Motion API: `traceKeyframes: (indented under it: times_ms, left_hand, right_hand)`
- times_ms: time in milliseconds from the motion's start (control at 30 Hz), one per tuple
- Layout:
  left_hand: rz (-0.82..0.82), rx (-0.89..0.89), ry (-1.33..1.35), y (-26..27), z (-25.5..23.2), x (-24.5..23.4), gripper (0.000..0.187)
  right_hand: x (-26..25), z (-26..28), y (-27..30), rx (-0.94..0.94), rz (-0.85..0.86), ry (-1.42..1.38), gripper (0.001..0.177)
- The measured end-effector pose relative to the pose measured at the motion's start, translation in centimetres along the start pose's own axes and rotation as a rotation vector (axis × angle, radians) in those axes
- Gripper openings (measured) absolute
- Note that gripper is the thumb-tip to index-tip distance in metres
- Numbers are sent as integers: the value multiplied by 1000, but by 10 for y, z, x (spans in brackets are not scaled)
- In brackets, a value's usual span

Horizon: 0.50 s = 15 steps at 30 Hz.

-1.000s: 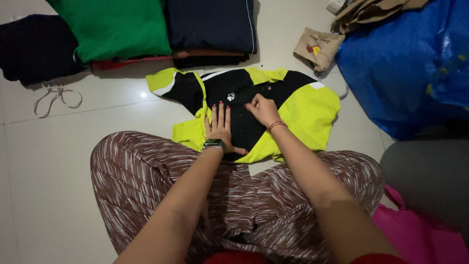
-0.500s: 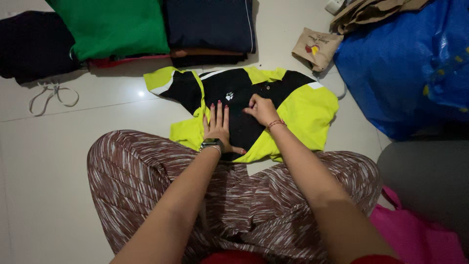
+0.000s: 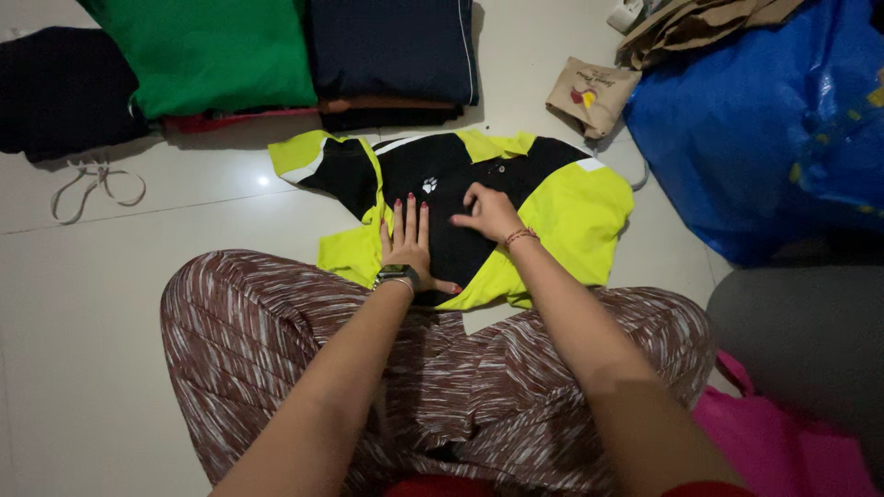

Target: The person sits on the floor and folds several garments one by one, including a neon yellow and black shirt, a mustard-colored shirt, and black pants. Each item is smoothed, folded neatly, and placed into a growing stack.

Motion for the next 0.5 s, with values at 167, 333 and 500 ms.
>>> traceKeyframes:
  times_ms: [167, 333, 500]
  left_hand:
    - [0, 14, 15, 9, -5, -9, 175]
    - [3, 40, -82, 10, -25, 0, 144]
    - [-372, 324, 60, -29, -65, 0, 75]
  right_hand:
    - [12, -8, -1, -133, 156, -20, 47]
    - [-35, -46, -13, -97, -269, 223, 2]
    - [-105, -115, -6, 260, -763, 80, 9]
Point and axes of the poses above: each hand's wrist, its own y-axis away from the middle knuckle, its own x-axis out of the palm, z = x × y, the point moved 9 cm from there along -y, towards the middle knuckle, and after that the axes turned 12 degrees about y, right-handed, at the moved point
